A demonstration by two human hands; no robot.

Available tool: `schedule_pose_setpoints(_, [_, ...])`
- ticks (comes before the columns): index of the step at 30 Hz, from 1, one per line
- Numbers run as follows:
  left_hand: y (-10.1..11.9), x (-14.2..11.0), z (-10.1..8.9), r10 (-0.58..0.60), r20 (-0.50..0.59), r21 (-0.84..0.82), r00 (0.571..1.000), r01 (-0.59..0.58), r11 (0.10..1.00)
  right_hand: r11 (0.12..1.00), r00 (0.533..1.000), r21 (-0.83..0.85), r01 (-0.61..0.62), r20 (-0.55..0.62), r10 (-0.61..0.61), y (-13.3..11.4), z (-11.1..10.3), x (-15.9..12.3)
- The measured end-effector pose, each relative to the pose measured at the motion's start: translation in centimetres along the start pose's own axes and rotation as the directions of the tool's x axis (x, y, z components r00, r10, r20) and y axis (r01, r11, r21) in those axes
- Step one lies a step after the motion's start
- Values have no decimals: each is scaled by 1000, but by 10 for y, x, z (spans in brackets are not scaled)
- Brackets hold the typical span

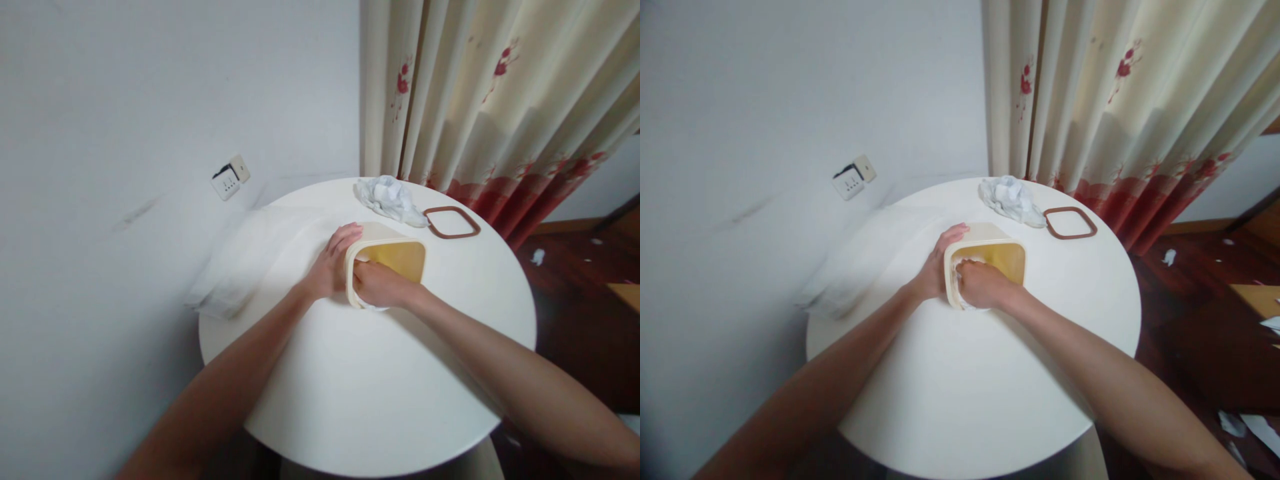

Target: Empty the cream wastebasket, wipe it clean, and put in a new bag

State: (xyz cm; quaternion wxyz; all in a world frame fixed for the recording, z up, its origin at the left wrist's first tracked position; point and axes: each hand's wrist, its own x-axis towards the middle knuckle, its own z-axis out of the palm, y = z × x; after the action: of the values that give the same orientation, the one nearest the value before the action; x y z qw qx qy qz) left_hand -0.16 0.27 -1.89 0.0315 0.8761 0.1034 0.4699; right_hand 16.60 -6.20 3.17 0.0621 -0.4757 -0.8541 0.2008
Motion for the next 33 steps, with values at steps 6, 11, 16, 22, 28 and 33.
schedule_pose_setpoints(6, [0, 0, 0, -12, 12, -22, 1000, 13, 1000, 987, 992, -94, -130, -1, 130, -2, -1, -3])
schedule_pose_setpoints(11, [0, 1, -1, 0, -1, -11, 1000, 0, 1000, 973, 990, -192, -128, 33, 137, -9, -9, -13])
schedule_pose_setpoints(16, [1, 0, -2, 3, 12, -2, 1000, -3, 1000, 992, 998, -123, 23, 63, -15, -8, -9, -12])
schedule_pose_setpoints(22, [-1, -3, -1, -23, 20, 22, 1000, 22, 1000, 999, 1000, -29, -17, -9, 17, -1, 1, 0])
schedule_pose_setpoints(28, [-4, -4, 1, -25, -1, 9, 1000, 25, 1000, 975, 981, -109, -192, 20, 195, -4, -5, -5])
schedule_pose_setpoints(33, [-3, -3, 0, -37, -10, -27, 999, 36, 999, 977, 987, -162, -140, 54, 150, -9, -12, -12])
